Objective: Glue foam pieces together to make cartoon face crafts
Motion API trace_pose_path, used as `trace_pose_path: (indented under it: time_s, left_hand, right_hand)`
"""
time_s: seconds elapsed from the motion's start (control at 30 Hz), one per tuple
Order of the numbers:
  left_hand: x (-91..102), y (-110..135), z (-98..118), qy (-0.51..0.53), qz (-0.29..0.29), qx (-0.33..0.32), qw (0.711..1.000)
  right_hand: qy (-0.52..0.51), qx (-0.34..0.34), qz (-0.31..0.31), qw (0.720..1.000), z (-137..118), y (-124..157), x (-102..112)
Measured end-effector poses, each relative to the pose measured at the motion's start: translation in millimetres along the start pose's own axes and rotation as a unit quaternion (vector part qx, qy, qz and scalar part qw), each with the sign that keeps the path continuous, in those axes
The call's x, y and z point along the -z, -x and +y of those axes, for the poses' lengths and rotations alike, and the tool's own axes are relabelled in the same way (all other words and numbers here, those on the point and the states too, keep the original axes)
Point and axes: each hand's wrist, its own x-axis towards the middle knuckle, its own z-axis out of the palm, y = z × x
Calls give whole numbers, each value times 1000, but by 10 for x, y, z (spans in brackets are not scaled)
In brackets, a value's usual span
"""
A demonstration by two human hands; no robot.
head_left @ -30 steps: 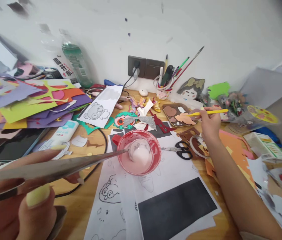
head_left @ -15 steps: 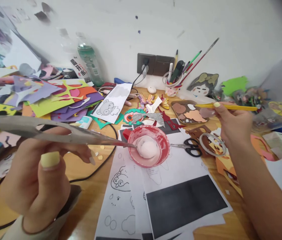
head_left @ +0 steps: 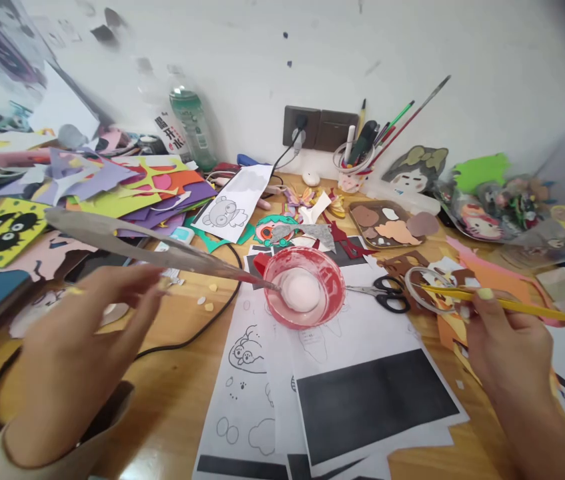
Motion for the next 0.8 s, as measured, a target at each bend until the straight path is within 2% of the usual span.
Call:
trace_pose_path:
  time_s: [0.03,0.1,0.17,0.37,0.53,0.63,0.8]
  left_hand:
    - [-24,16,-55,-33,-45,-36,998]
    - [-100,56,-156,-93,-167,-121,974]
    - [-188,105,-225,-145,-227,-158,950]
    - [-344,174,-245,-183,-239,-161,940]
    - [-352,140,-182,-186,-242,-152,940]
    - [-333,118,-132,-170,-256,-142,941]
    - [-283,78,-104,-96,-236,-50,966]
  right_hand:
    - [-3,-4,-6,1000,2,15,0]
    - [-4,-14,-13,1000,14,19,-2]
    - [-1,-24,-22,999,31,11,-2]
    - [23,-43,-21,999,53,27,33]
    - [51,-81,-17,995,41,42,50]
    - [58,-81,-29,995,32,46,44]
    - [45,-70,-21,996,21,45,33]
